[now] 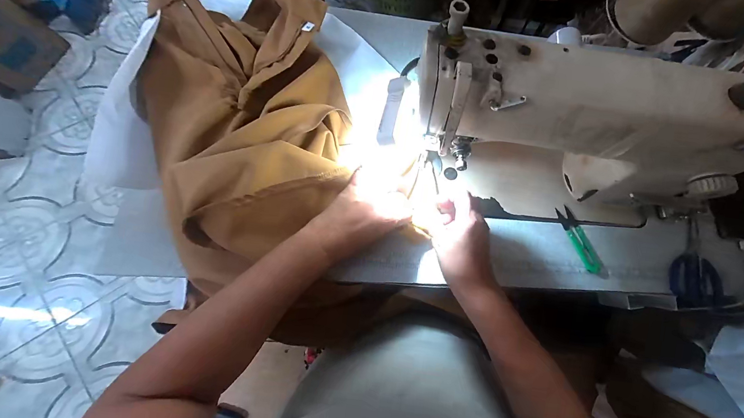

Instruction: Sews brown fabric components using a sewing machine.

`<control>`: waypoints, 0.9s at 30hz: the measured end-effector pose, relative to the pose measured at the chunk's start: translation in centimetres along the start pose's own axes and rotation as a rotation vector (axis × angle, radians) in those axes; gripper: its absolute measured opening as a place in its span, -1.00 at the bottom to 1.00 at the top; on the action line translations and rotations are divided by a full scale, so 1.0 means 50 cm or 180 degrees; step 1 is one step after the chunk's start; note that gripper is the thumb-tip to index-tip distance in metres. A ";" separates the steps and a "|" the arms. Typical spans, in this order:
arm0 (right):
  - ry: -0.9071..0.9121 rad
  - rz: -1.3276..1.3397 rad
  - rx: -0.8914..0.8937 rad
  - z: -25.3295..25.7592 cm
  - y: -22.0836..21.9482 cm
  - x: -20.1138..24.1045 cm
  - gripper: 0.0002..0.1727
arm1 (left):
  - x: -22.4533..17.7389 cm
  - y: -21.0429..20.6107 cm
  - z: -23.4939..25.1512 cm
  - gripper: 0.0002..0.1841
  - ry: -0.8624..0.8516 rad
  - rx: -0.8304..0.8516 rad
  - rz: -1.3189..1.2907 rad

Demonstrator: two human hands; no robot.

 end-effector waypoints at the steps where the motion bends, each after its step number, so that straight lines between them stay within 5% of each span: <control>1: -0.0020 -0.0027 0.0017 0.009 -0.012 0.005 -0.80 | -0.002 0.001 0.000 -0.81 0.0084 -0.0040 -0.0026; 7: -0.0687 -0.0026 0.0726 0.002 -0.068 -0.031 -0.64 | -0.010 0.001 -0.004 -0.79 0.0350 -0.0084 -0.0062; 15: -0.0413 -0.0112 0.0546 0.003 -0.042 -0.023 -0.79 | -0.014 -0.018 -0.006 -0.58 0.0643 0.0517 0.0545; 27: 0.0188 -0.0530 0.0611 0.006 -0.053 -0.004 -0.83 | -0.015 -0.008 -0.013 -0.63 0.0689 0.0505 0.0581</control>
Point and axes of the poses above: each hand's wrist, its own z-axis towards the middle knuckle, its own y-axis out of the back of the hand, x = y × z, the point moved 7 cm from there along z, towards the middle knuckle, and after that the axes turned 14 degrees about y, right-handed, at the moved point
